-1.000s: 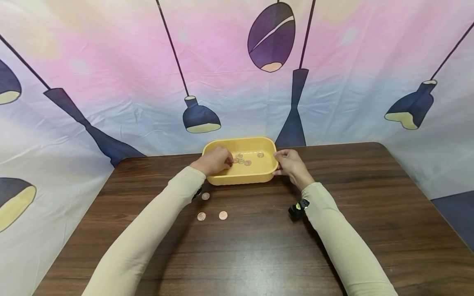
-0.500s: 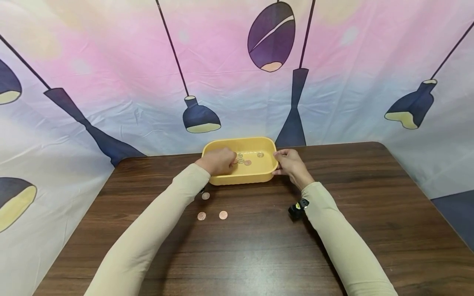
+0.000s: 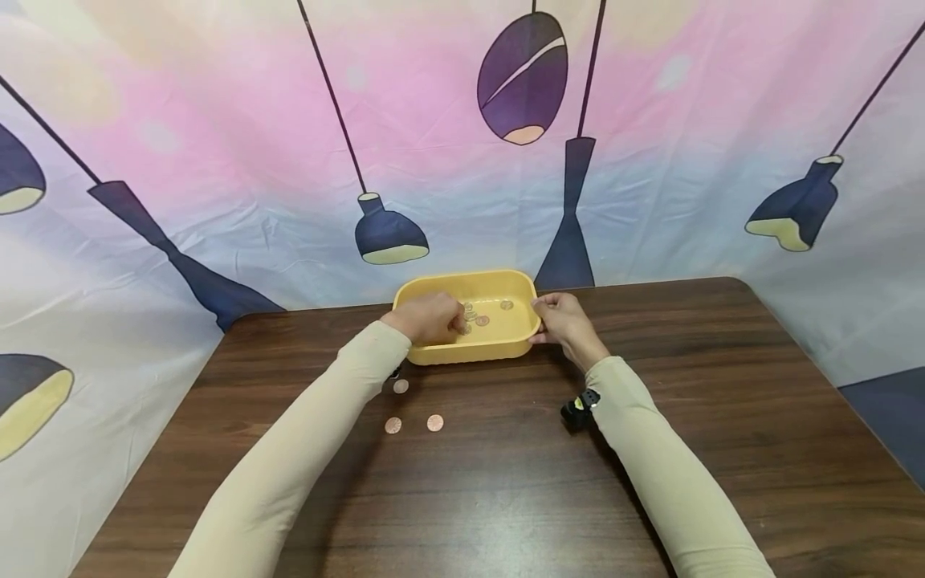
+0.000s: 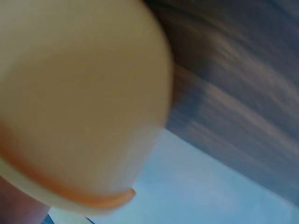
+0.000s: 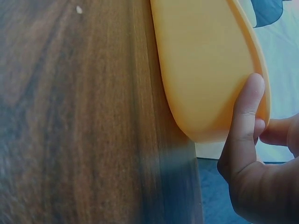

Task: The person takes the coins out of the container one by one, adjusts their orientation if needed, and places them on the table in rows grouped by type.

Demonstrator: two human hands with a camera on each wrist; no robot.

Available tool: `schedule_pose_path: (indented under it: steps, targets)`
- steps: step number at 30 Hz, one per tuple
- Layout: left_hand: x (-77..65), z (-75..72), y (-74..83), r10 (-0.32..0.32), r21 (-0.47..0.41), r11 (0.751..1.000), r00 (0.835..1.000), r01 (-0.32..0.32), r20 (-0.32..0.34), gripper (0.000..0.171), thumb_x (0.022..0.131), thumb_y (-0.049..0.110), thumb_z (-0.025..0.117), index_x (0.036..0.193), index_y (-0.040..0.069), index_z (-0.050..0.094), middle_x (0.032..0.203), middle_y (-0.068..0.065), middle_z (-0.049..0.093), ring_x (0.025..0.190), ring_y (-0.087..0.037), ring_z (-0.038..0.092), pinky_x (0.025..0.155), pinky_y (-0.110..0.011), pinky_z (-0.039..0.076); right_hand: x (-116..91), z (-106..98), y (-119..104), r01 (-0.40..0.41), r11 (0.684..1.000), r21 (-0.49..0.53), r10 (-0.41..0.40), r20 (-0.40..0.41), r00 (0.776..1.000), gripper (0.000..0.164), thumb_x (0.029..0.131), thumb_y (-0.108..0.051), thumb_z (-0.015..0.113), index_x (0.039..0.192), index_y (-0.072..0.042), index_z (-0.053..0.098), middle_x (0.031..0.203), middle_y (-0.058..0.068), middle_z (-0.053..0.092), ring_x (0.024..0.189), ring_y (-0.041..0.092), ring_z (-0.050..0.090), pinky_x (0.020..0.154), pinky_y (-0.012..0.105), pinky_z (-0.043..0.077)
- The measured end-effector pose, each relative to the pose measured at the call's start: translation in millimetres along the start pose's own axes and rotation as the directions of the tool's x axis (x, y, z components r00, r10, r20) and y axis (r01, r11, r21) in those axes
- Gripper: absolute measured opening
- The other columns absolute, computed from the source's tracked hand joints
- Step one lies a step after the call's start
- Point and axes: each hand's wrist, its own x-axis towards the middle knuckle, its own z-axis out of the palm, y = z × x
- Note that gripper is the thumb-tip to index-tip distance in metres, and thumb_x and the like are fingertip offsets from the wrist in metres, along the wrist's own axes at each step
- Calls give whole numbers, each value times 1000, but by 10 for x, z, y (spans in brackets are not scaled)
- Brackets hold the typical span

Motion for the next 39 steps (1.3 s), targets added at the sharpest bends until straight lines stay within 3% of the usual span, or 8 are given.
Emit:
schedule_pose_path:
  steps: [3,7,12,19,23,28,32,39]
  targets:
    - [-21,12,8,-9,-82,997,1000,7,-19,30,94,6,73,71,17,57,72,7,51,65,-9,47,59,-22,40,3,10,2,-9,1000,3,9,3,1000,44,115,-14,42,147,16,38,97,13,56,65,7,59,63,21,62]
    - [-11,19,17,37,-154,987,999,-42,-36,18,98,4,67,80,9,64,74,3,52,66,-10,46,61,-22,39,-6,13,-4,-11,1000,-1,11,1,1000,45,115,-15,42,147,16,38,98,13,56,65,8,60,64,21,62]
    - [-11,-13,34,78,-164,983,996,-83,-35,25,99,2,67,75,9,65,71,4,49,64,-9,41,59,-22,33,-14,14,-23,-11,1000,-4,11,4,1000,45,115,-15,42,147,16,38,100,14,56,65,8,60,64,21,62]
    - [16,-65,114,79,-14,997,997,-78,23,43,91,-2,63,60,18,39,62,6,26,58,-9,27,54,-24,23,-14,13,-28,-10,1000,-9,10,0,1000,44,115,-15,43,146,16,39,102,15,56,64,8,61,63,21,62]
    - [54,-57,181,56,105,992,996,-63,69,44,94,-1,62,63,20,41,64,4,39,60,-11,34,53,-24,31,-19,17,-13,-21,1000,-5,21,6,1000,46,115,-17,43,148,15,38,99,14,56,65,8,60,64,21,62]
    - [82,-31,246,38,218,975,997,-52,67,39,107,11,61,69,18,54,80,-3,67,65,-13,50,61,-31,55,-19,25,-1,-26,1000,-9,26,10,1000,46,115,-17,43,148,14,38,98,13,55,67,9,60,64,21,63]
    - [93,-23,259,12,208,978,999,-20,36,33,108,12,60,75,15,60,84,-6,70,67,-15,52,67,-35,60,-20,22,-10,-10,1000,-15,10,-3,1000,45,115,-16,42,147,16,39,102,16,56,65,8,61,64,21,62]
    - [0,-124,256,30,79,996,998,-26,-53,25,107,13,60,83,12,68,86,-3,63,73,-15,50,67,-30,49,-14,13,-11,-5,1000,-5,5,-6,1000,44,115,-15,42,146,17,38,106,19,57,64,9,62,63,21,62]
